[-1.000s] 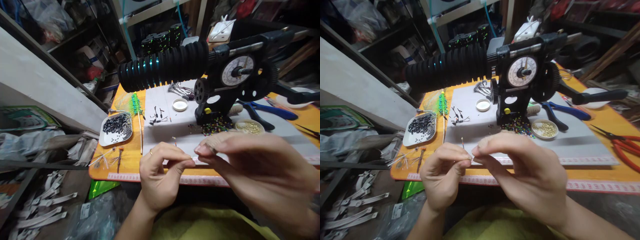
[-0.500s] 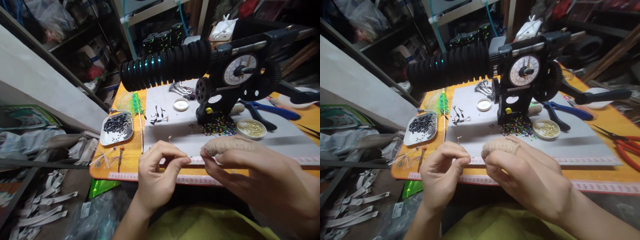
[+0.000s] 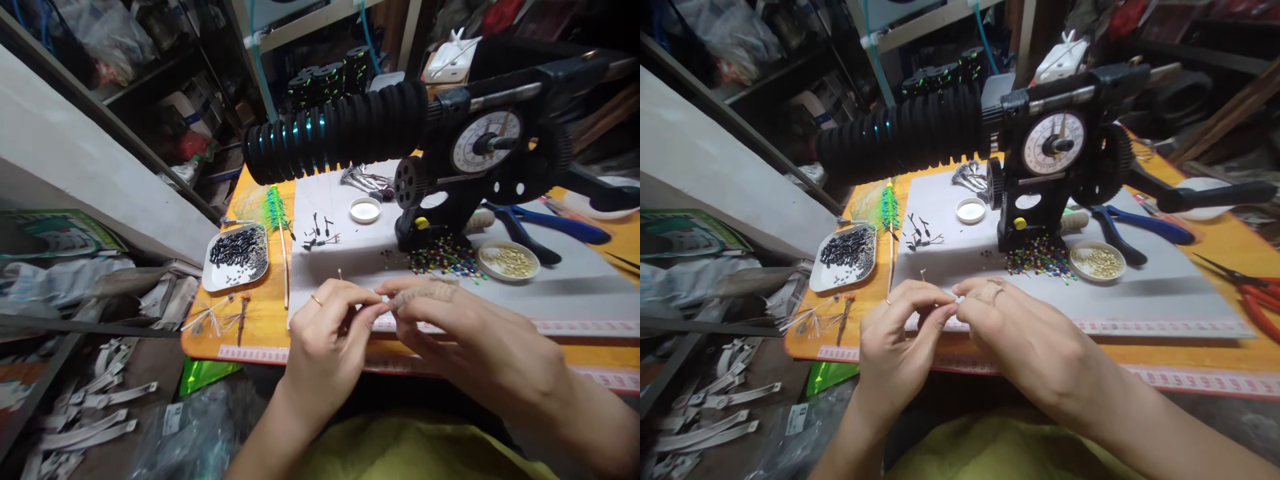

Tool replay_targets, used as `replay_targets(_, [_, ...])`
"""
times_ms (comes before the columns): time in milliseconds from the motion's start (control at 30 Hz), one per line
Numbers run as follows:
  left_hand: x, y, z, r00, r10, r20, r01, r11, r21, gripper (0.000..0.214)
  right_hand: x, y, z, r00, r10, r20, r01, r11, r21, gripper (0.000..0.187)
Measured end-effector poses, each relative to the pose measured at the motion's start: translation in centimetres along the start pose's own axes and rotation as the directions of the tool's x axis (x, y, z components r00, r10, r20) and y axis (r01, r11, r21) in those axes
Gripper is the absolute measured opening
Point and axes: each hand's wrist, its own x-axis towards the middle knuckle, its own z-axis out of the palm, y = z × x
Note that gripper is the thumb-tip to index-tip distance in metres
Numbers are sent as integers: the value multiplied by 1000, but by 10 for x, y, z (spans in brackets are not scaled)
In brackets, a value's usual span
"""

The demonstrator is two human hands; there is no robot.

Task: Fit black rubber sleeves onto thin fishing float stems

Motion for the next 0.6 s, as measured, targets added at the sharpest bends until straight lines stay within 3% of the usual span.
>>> replay_targets(67, [0, 1, 1, 999, -42, -21, 41, 998, -50, 7, 3, -7, 2, 996, -15, -91, 15, 1000, -3, 52])
replay_targets(167, [0, 1, 0, 995, -96, -42, 89, 987, -133, 7, 7, -15, 1, 984, 28, -176, -22, 999, 31, 41])
replay_targets(400, [-2, 2, 1, 989, -146, -18, 139, 969, -205, 6, -4, -5, -3, 990, -45, -135, 37, 998, -59, 31])
replay_targets(500, [-2, 4, 0, 985, -173, -8, 166, 956, -243, 6, -11, -2, 0, 984, -58, -170, 73, 994, 84, 34])
replay_targets(600, [-1, 8, -3, 958, -281, 55, 285, 918, -275, 8, -9, -5, 5, 974, 2, -228, 48, 976, 213, 25])
